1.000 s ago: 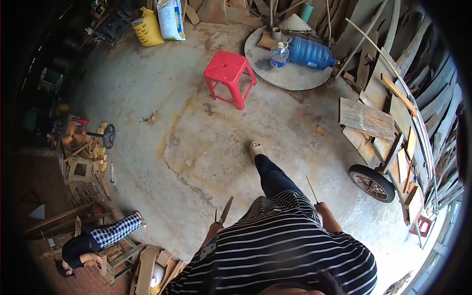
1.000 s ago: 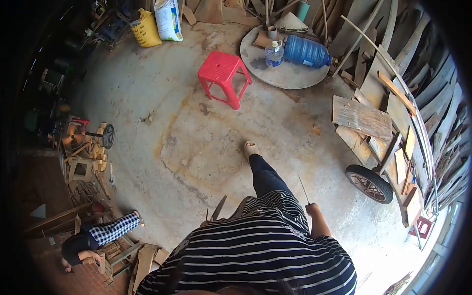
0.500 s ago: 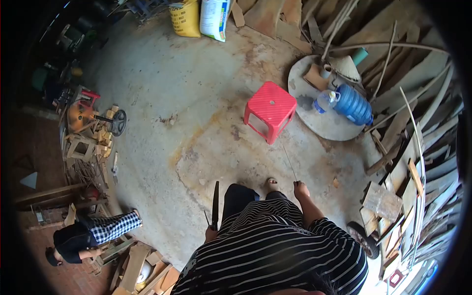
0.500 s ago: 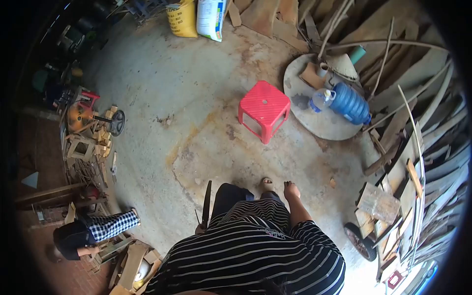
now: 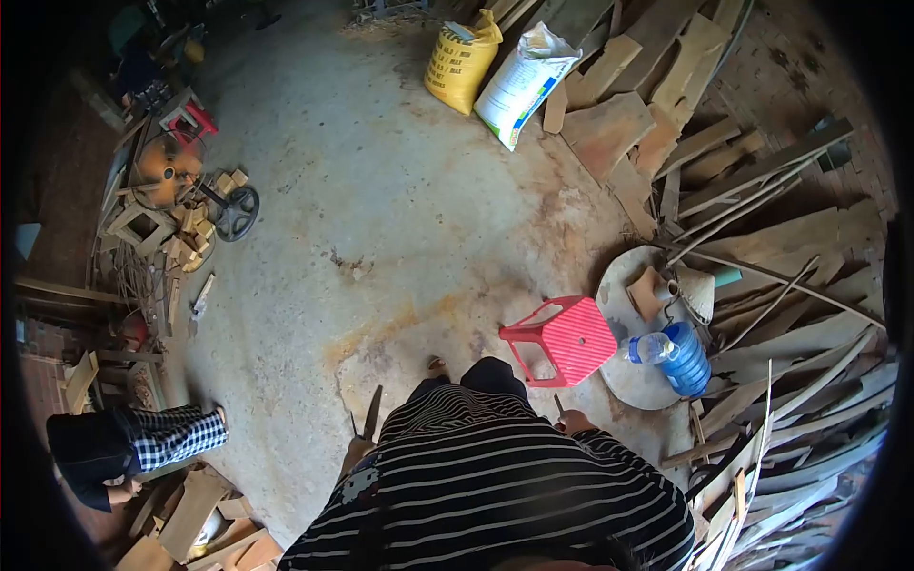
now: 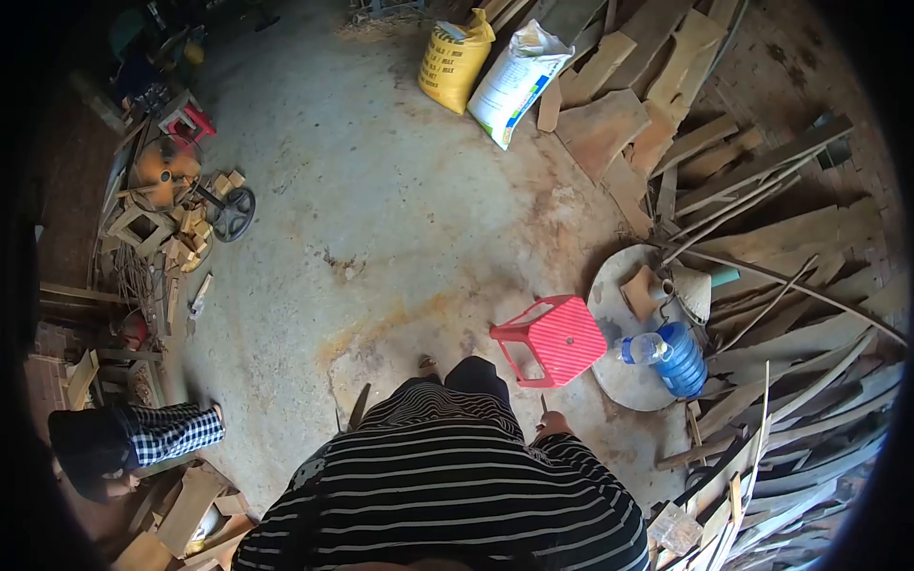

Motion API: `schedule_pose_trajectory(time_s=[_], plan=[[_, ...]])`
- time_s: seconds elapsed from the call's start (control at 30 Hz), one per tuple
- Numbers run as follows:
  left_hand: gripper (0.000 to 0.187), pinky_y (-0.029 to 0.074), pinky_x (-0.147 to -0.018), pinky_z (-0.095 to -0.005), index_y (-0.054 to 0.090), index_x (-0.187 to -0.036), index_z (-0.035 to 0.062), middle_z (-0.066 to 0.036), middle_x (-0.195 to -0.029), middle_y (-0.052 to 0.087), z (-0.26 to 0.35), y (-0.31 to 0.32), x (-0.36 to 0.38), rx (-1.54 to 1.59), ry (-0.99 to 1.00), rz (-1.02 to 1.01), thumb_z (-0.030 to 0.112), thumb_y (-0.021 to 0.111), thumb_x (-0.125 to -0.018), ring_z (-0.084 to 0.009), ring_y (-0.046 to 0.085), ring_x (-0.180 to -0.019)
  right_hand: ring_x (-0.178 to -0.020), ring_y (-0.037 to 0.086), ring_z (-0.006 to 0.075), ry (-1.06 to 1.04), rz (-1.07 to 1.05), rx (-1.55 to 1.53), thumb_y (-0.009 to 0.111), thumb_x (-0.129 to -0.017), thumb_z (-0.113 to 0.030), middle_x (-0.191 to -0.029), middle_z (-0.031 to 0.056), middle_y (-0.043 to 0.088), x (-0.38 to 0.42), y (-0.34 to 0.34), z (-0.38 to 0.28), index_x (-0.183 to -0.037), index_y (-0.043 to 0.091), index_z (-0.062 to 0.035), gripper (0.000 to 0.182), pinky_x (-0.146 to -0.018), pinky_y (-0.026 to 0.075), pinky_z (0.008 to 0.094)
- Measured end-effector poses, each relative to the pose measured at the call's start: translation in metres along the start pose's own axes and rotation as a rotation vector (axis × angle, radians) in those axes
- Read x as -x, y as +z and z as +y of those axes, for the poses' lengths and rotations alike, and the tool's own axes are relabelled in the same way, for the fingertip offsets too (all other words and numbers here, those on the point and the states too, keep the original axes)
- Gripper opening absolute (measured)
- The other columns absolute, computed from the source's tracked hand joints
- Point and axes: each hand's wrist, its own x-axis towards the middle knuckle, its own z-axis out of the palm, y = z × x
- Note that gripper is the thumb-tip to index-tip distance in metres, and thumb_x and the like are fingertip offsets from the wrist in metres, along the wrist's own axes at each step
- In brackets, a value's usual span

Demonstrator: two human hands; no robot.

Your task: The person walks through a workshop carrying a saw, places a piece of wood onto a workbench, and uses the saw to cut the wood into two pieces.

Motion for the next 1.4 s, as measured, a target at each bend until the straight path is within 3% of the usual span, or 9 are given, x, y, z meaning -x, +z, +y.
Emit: schedule_pose_trajectory(time_s=[0.2, 0.33, 0.53, 0.6, 0.7, 0.93, 1.1, 1.23, 1.4], plan=[[0.042, 0.051, -0.076, -0.0368, 0.056, -0.1, -0.0007, -0.02, -0.092, 0.065, 0.076, -0.095, -0.122, -0.026, 0.085, 0.088, 0.013, 0.065, -0.062, -0.0322, 0.064, -0.092, -0.064, 0.064, 0.016, 0.253, 0.016, 0.074, 0.077, -0.066, -0.018, -0.073, 0.0083, 0.065, -0.059, -0.016, -0.008, -0.09, 0.061, -0.0013, 0.033, -0.051, 0.049, 0.0309], [0.049, 0.051, -0.078, -0.0365, 0.056, -0.107, 0.001, -0.019, -0.095, 0.065, 0.183, -0.151, -0.145, -0.074, 0.124, 0.17, 0.013, 0.066, -0.061, -0.032, 0.064, -0.092, -0.055, 0.059, 0.0214, 0.7, 0.167, -1.57, 0.03, -0.095, -0.002, -0.079, 0.0086, 0.058, -0.216, 0.059, 0.09, -0.113, 0.051, -0.0046, 0.028, -0.042, 0.044, 0.0346], [0.054, 0.051, -0.079, -0.0354, 0.062, -0.101, 0.0008, -0.017, -0.095, 0.067, 0.234, -0.159, -0.224, -0.02, 0.004, 0.008, 0.024, 0.076, -0.054, -0.0283, 0.065, -0.091, -0.05, 0.059, 0.0235, 0.897, 0.267, -1.453, 0.048, -0.089, -0.019, -0.058, 0.0117, 0.057, -0.331, -0.176, -0.042, -0.092, 0.063, -0.0075, 0.02, -0.039, 0.044, 0.0397], [0.054, 0.051, -0.077, -0.036, 0.06, -0.099, 0.0005, -0.017, -0.092, 0.067, 0.235, -0.172, -0.252, -0.029, -0.023, -0.08, 0.026, 0.079, -0.055, -0.0287, 0.065, -0.089, -0.043, 0.056, 0.021, 0.484, 0.436, -0.777, 0.058, -0.084, -0.017, -0.056, 0.0106, 0.057, -0.406, -0.223, -0.038, -0.083, 0.062, -0.0022, 0.015, -0.039, 0.044, 0.0337], [0.053, 0.051, -0.077, -0.0361, 0.06, -0.099, 0.0005, -0.017, -0.091, 0.067, 0.281, -0.208, -0.228, 0.013, -0.074, -0.075, 0.025, 0.078, -0.055, -0.0287, 0.065, -0.089, -0.097, 0.064, 0.0317, 0.298, 0.476, -0.435, 0.062, -0.082, -0.038, -0.1, 0.0142, 0.068, -0.449, -0.373, -0.106, -0.102, 0.068, -0.0096, 0.036, -0.083, 0.05, 0.0407], [0.051, 0.051, -0.076, -0.0363, 0.06, -0.098, 0.0006, -0.017, -0.09, 0.066, 0.404, -0.238, -0.257, 0.185, -0.15, -0.102, 0.024, 0.077, -0.056, -0.0288, 0.065, -0.088, -0.055, 0.06, 0.0139, 0.199, 0.712, -1.137, 0.057, -0.091, -0.023, -0.059, 0.0047, 0.055, -0.585, -0.569, -0.223, -0.086, 0.057, -0.0042, 0.02, -0.048, 0.047, 0.0292], [0.049, 0.051, -0.076, -0.0365, 0.059, -0.097, 0.0006, -0.017, -0.089, 0.066, 0.497, -0.325, -0.331, 0.24, -0.16, -0.092, 0.022, 0.076, -0.057, -0.0288, 0.065, -0.087, -0.052, 0.062, 0.0218, 0.028, 0.837, -0.216, 0.063, -0.085, -0.029, -0.064, 0.0119, 0.061, -0.681, -0.597, -0.223, -0.083, 0.063, -0.0008, 0.028, -0.05, 0.049, 0.0381], [0.048, 0.051, -0.075, -0.0366, 0.059, -0.097, 0.0006, -0.017, -0.088, 0.066, 0.547, -0.407, -0.391, 0.236, -0.187, -0.077, 0.021, 0.076, -0.057, -0.0289, 0.065, -0.087, -0.035, 0.033, 0.0165, 0.772, 0.59, -1.817, 0.05, -0.091, -0.035, -0.047, 0.0032, 0.033, -0.698, -0.663, -0.23, -0.073, 0.045, -0.008, 0.033, -0.034, 0.036, 0.0299], [0.046, 0.051, -0.075, -0.0368, 0.059, -0.096, 0.0007, -0.017, -0.086, 0.066, 0.6, -0.474, -0.449, 0.207, -0.227, -0.073, 0.02, 0.075, -0.058, -0.0289, 0.065, -0.086, -0.035, 0.03, 0.0152, 0.794, 0.812, -2.17, 0.047, -0.088, -0.018, -0.048, 0.0013, 0.033, -0.723, -0.761, -0.224, -0.064, 0.037, -0.0112, 0.026, -0.035, 0.035, 0.0284]])
